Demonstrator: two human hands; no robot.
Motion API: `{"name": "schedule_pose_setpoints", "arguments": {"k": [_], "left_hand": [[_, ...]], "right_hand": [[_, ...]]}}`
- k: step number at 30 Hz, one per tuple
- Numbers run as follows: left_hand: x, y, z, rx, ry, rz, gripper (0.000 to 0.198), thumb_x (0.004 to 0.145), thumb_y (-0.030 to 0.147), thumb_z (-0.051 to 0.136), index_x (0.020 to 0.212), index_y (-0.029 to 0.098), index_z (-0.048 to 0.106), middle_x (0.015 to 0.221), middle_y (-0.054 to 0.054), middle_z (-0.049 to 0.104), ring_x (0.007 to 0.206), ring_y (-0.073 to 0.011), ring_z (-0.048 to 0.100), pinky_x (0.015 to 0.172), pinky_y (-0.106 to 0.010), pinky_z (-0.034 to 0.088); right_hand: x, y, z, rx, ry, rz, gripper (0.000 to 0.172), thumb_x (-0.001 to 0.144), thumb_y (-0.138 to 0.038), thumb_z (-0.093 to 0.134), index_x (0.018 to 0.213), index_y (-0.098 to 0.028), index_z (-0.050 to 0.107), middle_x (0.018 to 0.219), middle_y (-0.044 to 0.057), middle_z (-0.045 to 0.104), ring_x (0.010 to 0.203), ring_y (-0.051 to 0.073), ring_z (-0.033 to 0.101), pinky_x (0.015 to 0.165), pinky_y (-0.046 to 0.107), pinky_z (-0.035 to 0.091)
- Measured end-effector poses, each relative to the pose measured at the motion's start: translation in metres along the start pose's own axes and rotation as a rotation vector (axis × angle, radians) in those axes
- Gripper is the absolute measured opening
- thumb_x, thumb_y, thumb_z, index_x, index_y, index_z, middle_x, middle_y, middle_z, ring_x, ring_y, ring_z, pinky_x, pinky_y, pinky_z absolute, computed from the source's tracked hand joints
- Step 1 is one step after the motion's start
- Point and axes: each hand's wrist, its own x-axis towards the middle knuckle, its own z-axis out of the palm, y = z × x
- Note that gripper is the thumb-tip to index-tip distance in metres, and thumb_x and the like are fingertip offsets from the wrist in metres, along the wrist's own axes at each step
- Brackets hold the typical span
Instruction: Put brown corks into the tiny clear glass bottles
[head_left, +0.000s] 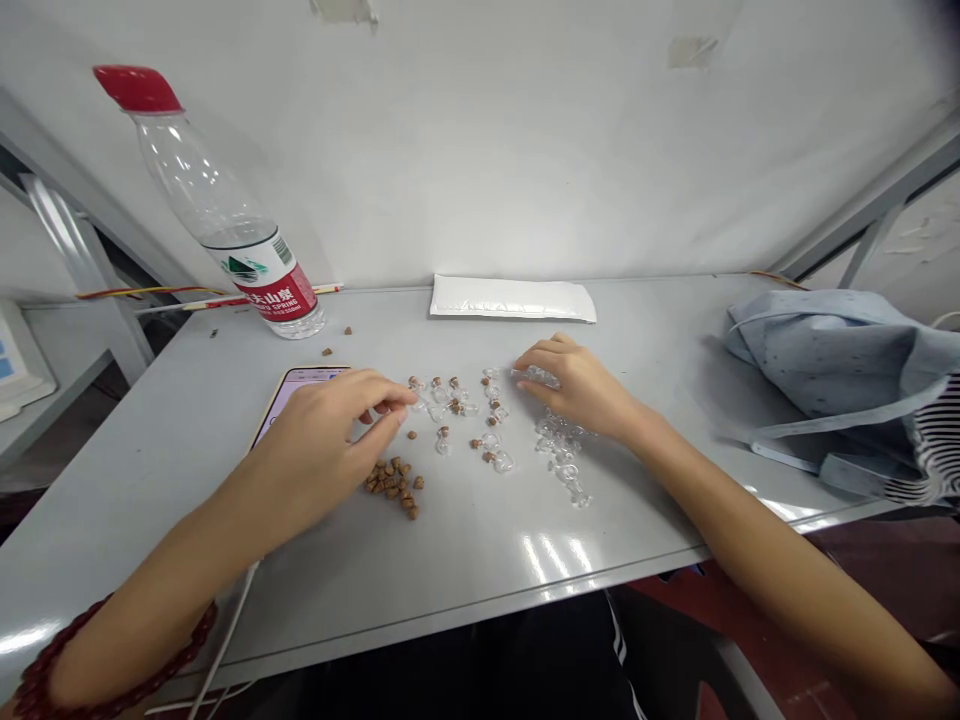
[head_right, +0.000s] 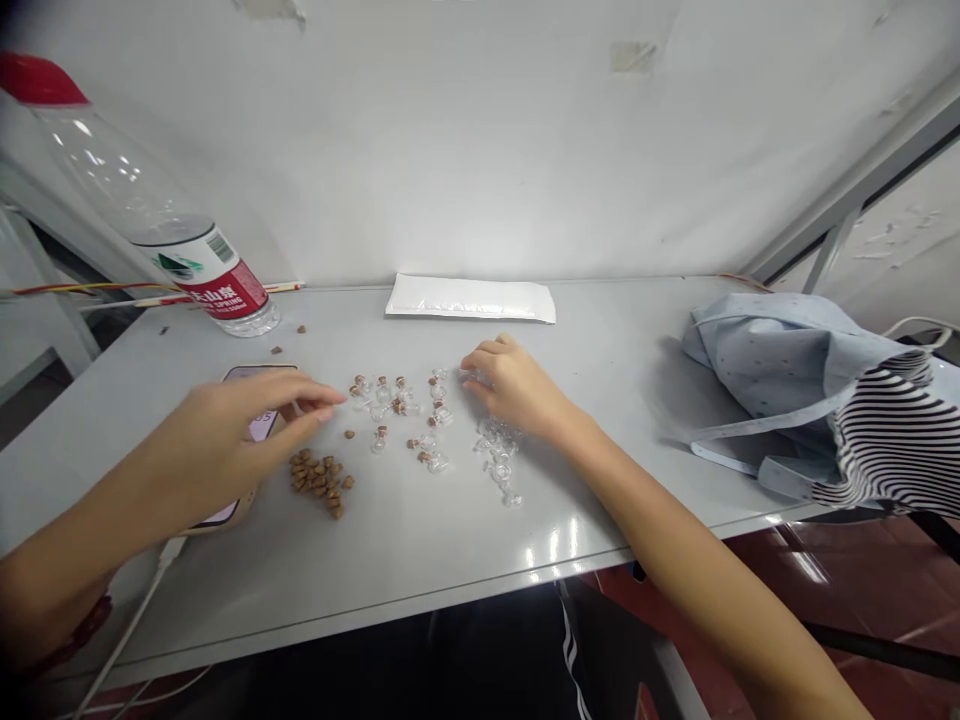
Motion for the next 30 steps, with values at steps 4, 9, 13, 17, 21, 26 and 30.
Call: {"name": "schedule_pose_setpoints", "arguments": {"k": [4,9,13,17,21,26,30], "left_hand": [[-0.004,-0.011,0.004,0.086,-0.169,-0.044,0.027,0.087,0.045,0.054,0.097,0.029,0.073,0.096,-0.001,0.072,0.089,-0.0258,0.064,0.078,-0.038,0.052],[0.0,-0.014,0.017,0.061,-0.186,-0.047,0.024,0.085,0.04,0.055,0.092,0.026,0.074,0.095,-0.004,0.073,0.088,-0.0269,0.065,0.079,-0.039,0.051],[0.005,-0.003,0.021,0.03,-0.236,-0.008,0.022,0.086,0.032,0.05,0.078,0.024,0.069,0.086,-0.004,0.072,0.087,-0.0256,0.064,0.079,-0.038,0.051],[0.004,0.004,0.021,0.031,-0.262,0.0,0.023,0.087,0.028,0.047,0.082,0.023,0.069,0.09,-0.003,0.072,0.086,-0.0228,0.064,0.078,-0.036,0.051],[0.002,0.001,0.024,0.017,-0.203,0.031,0.022,0.087,0.034,0.053,0.093,0.023,0.071,0.09,-0.004,0.071,0.081,-0.0218,0.063,0.073,-0.034,0.052],[0.003,0.004,0.027,-0.023,-0.207,0.103,0.02,0.09,0.03,0.053,0.084,0.024,0.071,0.085,-0.002,0.071,0.077,-0.0202,0.063,0.068,-0.032,0.051],[0.003,0.01,0.027,-0.077,-0.186,0.103,0.017,0.09,0.028,0.056,0.081,0.022,0.07,0.078,-0.001,0.072,0.069,-0.0177,0.063,0.064,-0.03,0.052]], "right_hand": [[0.002,-0.004,0.004,-0.015,-0.039,-0.022,0.026,0.096,-0.015,0.045,0.107,-0.016,0.069,0.096,0.01,0.071,0.091,0.025,0.057,0.077,0.04,0.049],[0.001,-0.009,0.004,0.042,0.026,-0.069,0.024,0.093,-0.015,0.048,0.108,-0.018,0.067,0.097,0.01,0.071,0.093,0.026,0.057,0.078,0.04,0.049],[-0.002,-0.022,0.0,0.228,0.136,-0.081,0.013,0.092,-0.02,0.055,0.1,-0.021,0.066,0.096,0.006,0.071,0.09,0.021,0.059,0.078,0.037,0.049],[-0.006,-0.037,0.001,0.377,0.107,-0.068,0.007,0.091,-0.022,0.061,0.095,-0.022,0.066,0.095,0.003,0.072,0.091,0.019,0.06,0.08,0.035,0.049],[-0.007,-0.042,0.003,0.387,0.048,-0.051,0.008,0.089,-0.018,0.061,0.095,-0.021,0.065,0.096,0.004,0.072,0.092,0.019,0.06,0.084,0.037,0.049],[-0.007,-0.044,0.001,0.458,0.037,-0.011,0.012,0.086,-0.014,0.06,0.094,-0.022,0.064,0.095,0.003,0.071,0.089,0.018,0.062,0.084,0.037,0.051],[-0.007,-0.048,0.0,0.525,0.027,-0.008,0.01,0.086,-0.017,0.062,0.095,-0.021,0.064,0.092,0.002,0.072,0.084,0.016,0.064,0.08,0.034,0.051]]}}
